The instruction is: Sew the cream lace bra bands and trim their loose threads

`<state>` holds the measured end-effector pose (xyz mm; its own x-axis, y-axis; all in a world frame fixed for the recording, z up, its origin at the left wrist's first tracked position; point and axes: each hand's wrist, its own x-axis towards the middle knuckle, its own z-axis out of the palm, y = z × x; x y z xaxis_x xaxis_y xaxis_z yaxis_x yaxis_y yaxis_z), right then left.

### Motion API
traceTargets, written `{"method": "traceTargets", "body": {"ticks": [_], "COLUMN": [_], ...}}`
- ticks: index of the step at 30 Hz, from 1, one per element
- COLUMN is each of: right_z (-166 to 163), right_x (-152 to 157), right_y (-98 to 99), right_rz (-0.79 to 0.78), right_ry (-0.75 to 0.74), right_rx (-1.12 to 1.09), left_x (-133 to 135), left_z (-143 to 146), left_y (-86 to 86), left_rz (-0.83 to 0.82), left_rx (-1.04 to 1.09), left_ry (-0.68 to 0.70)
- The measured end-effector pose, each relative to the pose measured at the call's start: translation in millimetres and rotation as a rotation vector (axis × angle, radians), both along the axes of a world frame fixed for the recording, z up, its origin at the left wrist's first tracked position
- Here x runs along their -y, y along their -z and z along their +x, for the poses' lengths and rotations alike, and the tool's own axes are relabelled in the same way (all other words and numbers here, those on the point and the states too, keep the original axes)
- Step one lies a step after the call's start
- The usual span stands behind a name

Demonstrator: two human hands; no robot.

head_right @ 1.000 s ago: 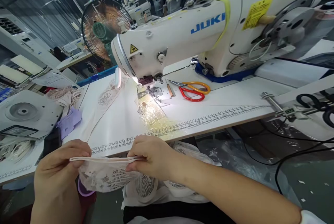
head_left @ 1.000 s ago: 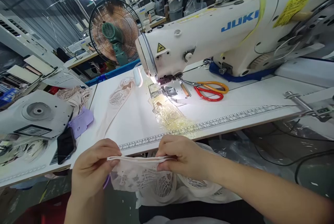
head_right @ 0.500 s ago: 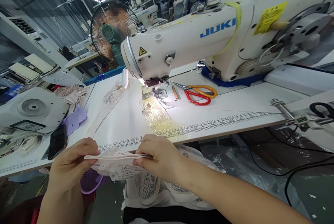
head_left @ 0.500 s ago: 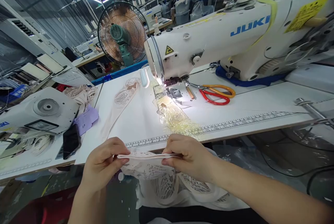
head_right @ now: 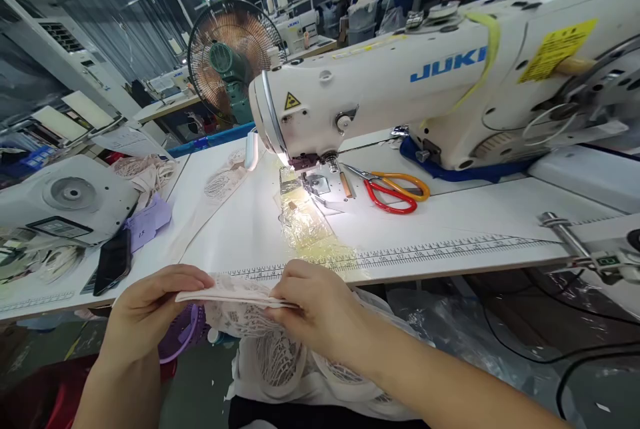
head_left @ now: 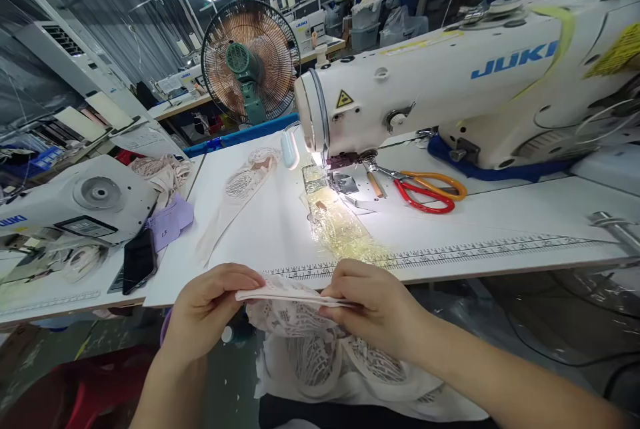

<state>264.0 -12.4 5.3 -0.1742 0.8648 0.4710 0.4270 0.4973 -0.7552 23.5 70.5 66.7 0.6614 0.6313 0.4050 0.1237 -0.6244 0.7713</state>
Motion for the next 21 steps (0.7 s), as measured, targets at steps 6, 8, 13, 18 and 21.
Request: {"method": "traceTargets", "body": {"ticks": [6, 8, 13, 18, 21], "right_z": [2.2, 2.6, 6.8, 12.8, 14.2], "right_x": [2.1, 1.8, 1.0, 0.7, 0.6], "right_y": [2.2, 0.1, -8.5, -7.4, -3.1], "right_rz": [0.047, 0.021, -0.090, -0.340, -0.561], "right_ry": [-0.059, -0.061, -0.101, -0.154, -0.189], "right_rx": [0.115, 0.094, -0.007, -0.069, -0.224], "left_x": [-5.7, -5.6, -2.2, 5.3, 9.8], "left_z": [-0.8, 0.1, 6.6, 15.6, 23.4], "left_y": [1.4, 0.7, -1.6, -1.1, 1.2], "left_rz": [0.046, 0.021, -0.081, -0.227, -0.414], "left_rx": [-0.018, -0.009, 0.007, -0.024, -0.034], "left_ry": [-0.008, -0.012, -0.005, -0.159, -0.231]}}
